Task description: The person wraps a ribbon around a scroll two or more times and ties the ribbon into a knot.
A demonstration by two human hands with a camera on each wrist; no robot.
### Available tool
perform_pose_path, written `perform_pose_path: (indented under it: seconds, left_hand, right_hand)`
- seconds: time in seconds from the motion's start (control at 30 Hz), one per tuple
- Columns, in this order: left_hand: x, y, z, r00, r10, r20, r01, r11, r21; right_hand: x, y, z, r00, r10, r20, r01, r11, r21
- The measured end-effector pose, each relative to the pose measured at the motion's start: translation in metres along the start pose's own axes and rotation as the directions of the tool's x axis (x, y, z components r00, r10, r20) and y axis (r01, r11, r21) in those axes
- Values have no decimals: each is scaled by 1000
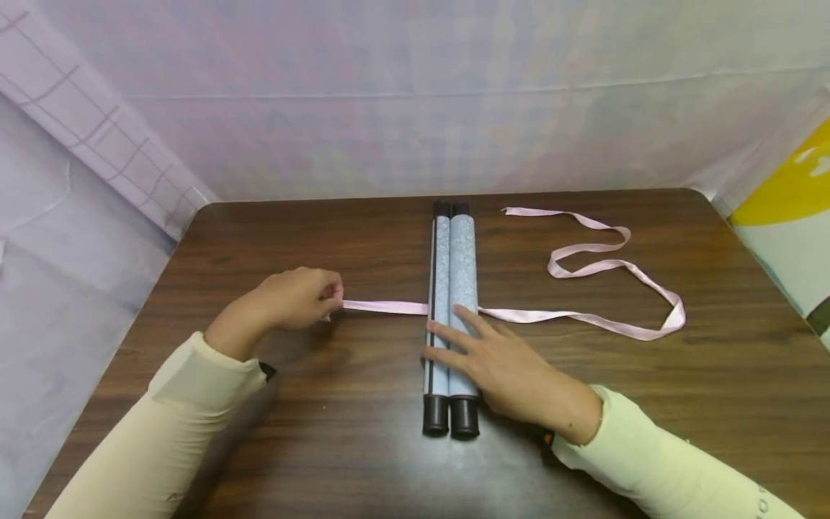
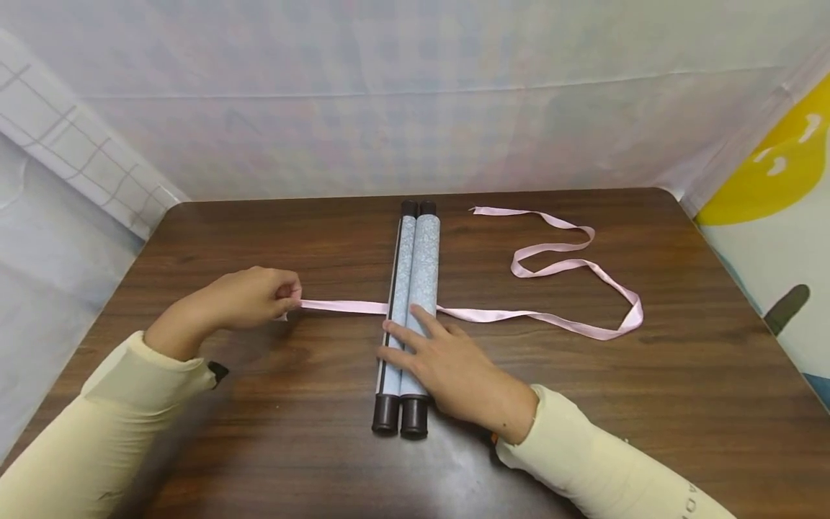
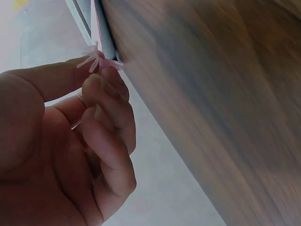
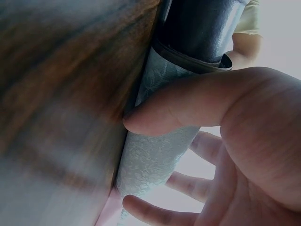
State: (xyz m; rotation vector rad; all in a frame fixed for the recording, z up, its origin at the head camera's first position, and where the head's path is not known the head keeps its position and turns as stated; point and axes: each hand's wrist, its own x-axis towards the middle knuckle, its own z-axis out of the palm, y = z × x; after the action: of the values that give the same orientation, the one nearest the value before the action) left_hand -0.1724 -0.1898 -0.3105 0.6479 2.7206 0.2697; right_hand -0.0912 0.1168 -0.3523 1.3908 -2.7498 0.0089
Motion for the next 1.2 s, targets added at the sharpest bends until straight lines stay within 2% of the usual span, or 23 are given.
perform_pose_path:
  seconds: [0.33, 0.43, 0.53, 0.67, 0.8, 1.0, 1.2]
  left_hand:
    - [-13, -31, 1, 998, -58, 24, 58, 998, -2]
    - [-15, -36, 2, 997, -74, 36, 74, 997, 5]
    - [-14, -35, 4, 996, -94, 8, 93, 995, 44]
    - [-8, -18, 4, 992, -108, -65, 114, 989, 99]
    - [6, 12, 7, 994, -55, -89, 65, 992, 107]
    - [36, 57, 19, 997, 61, -42, -55, 990, 130]
    - [56, 77, 29, 996, 87, 4, -86, 984, 156]
  right_hand:
    - [1, 1, 0, 1000, -5, -7, 5, 1000, 9]
    - [2, 1, -1, 1000, -6, -6, 6, 1000, 11]
    - [2, 1, -2, 1000, -5, -4, 5, 1000, 11]
    - [1, 2, -2, 1000, -6, -5, 6, 1000, 14]
    - [0, 2, -2, 1000, -3, -6, 3, 1000, 16]
    - [-1, 2, 0, 1000, -1, -14, 1, 1000, 29]
    - [-1, -1, 1, 1000, 2, -16, -2, 1000, 26]
